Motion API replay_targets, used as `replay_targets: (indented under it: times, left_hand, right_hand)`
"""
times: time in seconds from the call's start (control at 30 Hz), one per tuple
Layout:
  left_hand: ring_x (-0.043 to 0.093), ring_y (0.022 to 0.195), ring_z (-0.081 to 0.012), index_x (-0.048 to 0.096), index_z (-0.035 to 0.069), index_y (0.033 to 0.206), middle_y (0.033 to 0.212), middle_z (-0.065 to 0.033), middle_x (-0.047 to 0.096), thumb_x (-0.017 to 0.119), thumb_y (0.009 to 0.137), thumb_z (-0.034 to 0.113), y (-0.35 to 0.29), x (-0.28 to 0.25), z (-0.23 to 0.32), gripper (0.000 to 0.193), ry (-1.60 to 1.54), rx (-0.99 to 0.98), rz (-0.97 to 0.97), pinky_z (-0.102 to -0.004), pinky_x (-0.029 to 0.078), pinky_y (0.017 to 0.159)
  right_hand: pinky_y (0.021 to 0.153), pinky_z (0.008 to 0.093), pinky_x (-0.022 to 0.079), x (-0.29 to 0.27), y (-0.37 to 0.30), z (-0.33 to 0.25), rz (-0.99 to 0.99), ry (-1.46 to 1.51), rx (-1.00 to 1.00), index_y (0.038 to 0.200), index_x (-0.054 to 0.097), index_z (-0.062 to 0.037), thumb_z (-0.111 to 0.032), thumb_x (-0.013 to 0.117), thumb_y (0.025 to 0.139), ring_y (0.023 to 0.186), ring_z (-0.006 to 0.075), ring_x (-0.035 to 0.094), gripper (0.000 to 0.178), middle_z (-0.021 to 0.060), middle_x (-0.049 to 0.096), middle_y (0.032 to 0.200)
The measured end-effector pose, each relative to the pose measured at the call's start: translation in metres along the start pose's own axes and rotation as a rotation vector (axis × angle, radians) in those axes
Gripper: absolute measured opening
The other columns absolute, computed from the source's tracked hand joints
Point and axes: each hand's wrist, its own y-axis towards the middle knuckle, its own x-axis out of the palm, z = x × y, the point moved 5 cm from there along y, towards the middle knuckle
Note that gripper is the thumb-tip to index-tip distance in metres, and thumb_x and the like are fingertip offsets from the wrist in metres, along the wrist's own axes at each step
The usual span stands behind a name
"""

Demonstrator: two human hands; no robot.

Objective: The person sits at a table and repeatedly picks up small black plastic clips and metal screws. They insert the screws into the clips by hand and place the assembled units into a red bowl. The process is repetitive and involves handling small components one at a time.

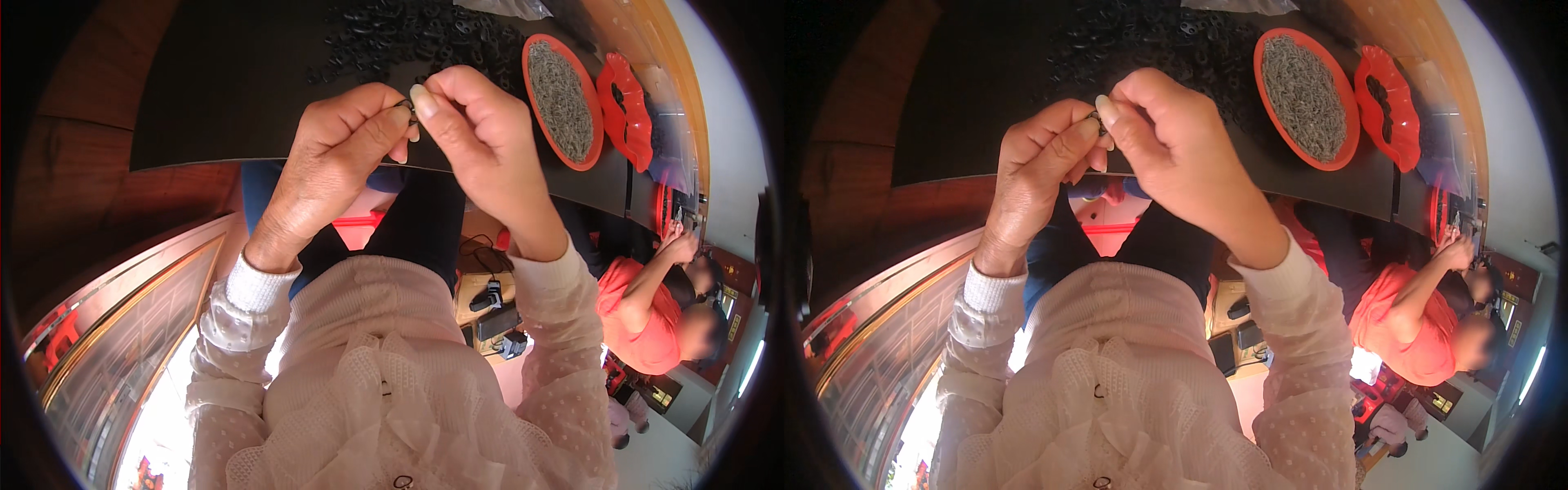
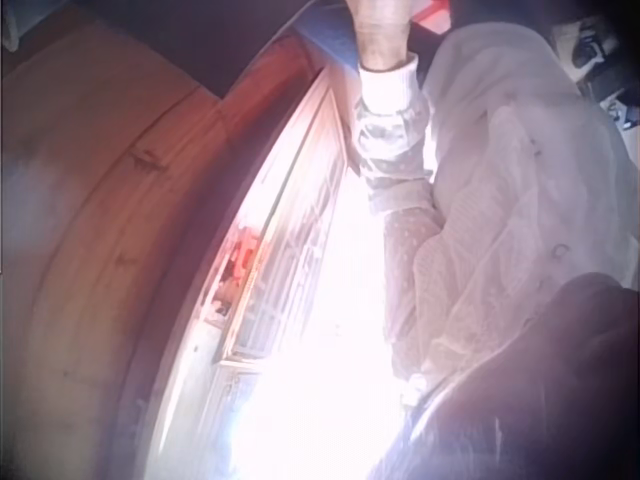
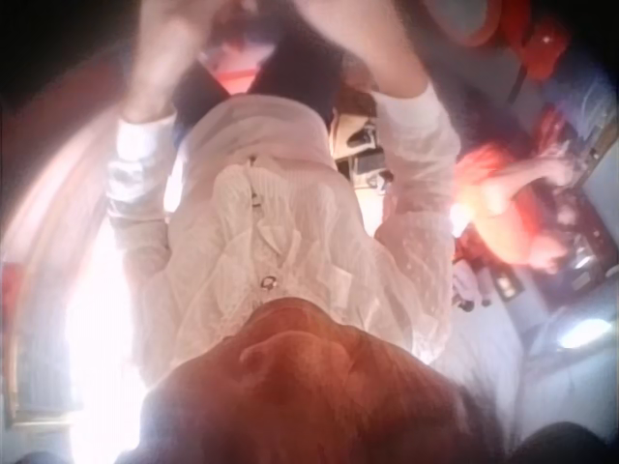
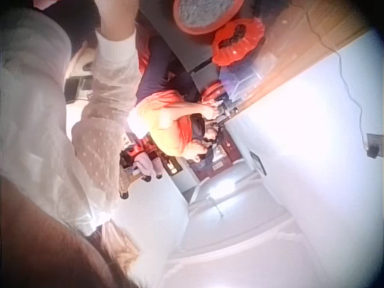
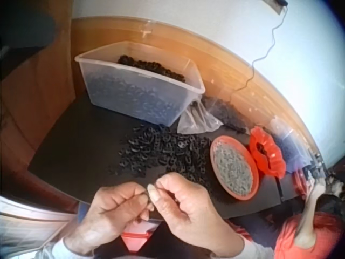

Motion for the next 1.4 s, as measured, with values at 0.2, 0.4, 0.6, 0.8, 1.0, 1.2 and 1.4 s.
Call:
replay_targets:
  times: [0.2, 0.4, 0.6, 0.8, 1.0, 1.2, 1.4]
  left_hand:
    - [0.051, 0.066, -0.0063, 0.062, 0.000, 0.082, 0.070, -0.0009, 0.057, 0.052, 0.093, 0.009, -0.001, -0.001, 0.000, 0.017, -0.011, -0.062, -0.016, -0.0207, 0.041, 0.062]
    - [0.048, 0.063, -0.0059, 0.059, -0.001, 0.079, 0.067, 0.0003, 0.054, 0.052, 0.089, 0.009, -0.002, 0.001, 0.003, 0.015, 0.019, -0.055, -0.061, -0.0213, 0.038, 0.058]
    - [0.046, 0.062, -0.0051, 0.058, -0.002, 0.078, 0.065, 0.0008, 0.052, 0.051, 0.089, 0.006, -0.001, 0.002, 0.005, 0.015, 0.077, -0.044, -0.076, -0.0222, 0.037, 0.055]
    - [0.049, 0.058, -0.0052, 0.058, -0.002, 0.077, 0.064, -0.0006, 0.054, 0.050, 0.087, 0.004, -0.002, 0.003, 0.000, 0.014, 0.013, -0.042, -0.064, -0.0220, 0.037, 0.049]
    - [0.055, 0.061, -0.0063, 0.059, -0.001, 0.077, 0.068, -0.0024, 0.059, 0.046, 0.087, 0.005, -0.001, 0.000, 0.001, 0.017, 0.105, -0.077, -0.114, -0.0214, 0.038, 0.050]
    - [0.049, 0.057, -0.0047, 0.059, 0.000, 0.077, 0.067, -0.0010, 0.058, 0.048, 0.087, 0.005, -0.002, -0.001, 0.004, 0.016, 0.102, -0.092, -0.116, -0.0209, 0.035, 0.049]
    - [0.047, 0.055, -0.0038, 0.059, 0.000, 0.077, 0.067, -0.0006, 0.058, 0.049, 0.086, 0.004, -0.002, -0.001, 0.001, 0.014, 0.097, -0.055, -0.121, -0.0209, 0.034, 0.048]
  right_hand:
    - [0.059, 0.0240, 0.043, -0.026, 0.004, 0.006, -0.021, -0.020, 0.060, 0.096, 0.056, -0.0012, -0.013, 0.060, 0.094, 0.065, 0.0076, 0.050, 0.013, 0.0014, 0.054, 0.073]
    - [0.063, 0.0327, 0.045, -0.046, 0.016, 0.033, -0.089, -0.424, -0.032, 0.095, 0.059, -0.0046, -0.007, 0.060, 0.089, 0.071, 0.0240, 0.058, 0.006, 0.0100, 0.057, 0.082]
    - [0.068, 0.0384, 0.046, -0.033, 0.050, 0.050, -0.106, -0.653, -0.082, 0.095, 0.058, -0.0050, -0.005, 0.058, 0.086, 0.080, 0.0320, 0.059, 0.009, 0.0127, 0.058, 0.089]
    - [0.069, 0.0425, 0.046, -0.030, 0.058, 0.048, -0.187, -0.789, -0.061, 0.093, 0.058, -0.0066, -0.007, 0.058, 0.086, 0.082, 0.0340, 0.060, 0.007, 0.0130, 0.058, 0.090]
    - [0.069, 0.0468, 0.048, -0.026, 0.058, 0.036, -0.144, -0.657, -0.138, 0.091, 0.058, -0.0086, -0.008, 0.058, 0.085, 0.083, 0.0366, 0.061, 0.007, 0.0127, 0.058, 0.089]
    - [0.070, 0.0409, 0.046, -0.018, 0.060, 0.041, -0.241, -0.782, -0.106, 0.099, 0.058, -0.0061, -0.004, 0.060, 0.085, 0.085, 0.0334, 0.060, 0.015, 0.0116, 0.057, 0.092]
    - [0.070, 0.0386, 0.047, -0.033, 0.054, 0.042, -0.211, -0.809, -0.093, 0.100, 0.059, -0.0057, -0.003, 0.060, 0.085, 0.083, 0.0316, 0.061, 0.015, 0.0114, 0.058, 0.091]
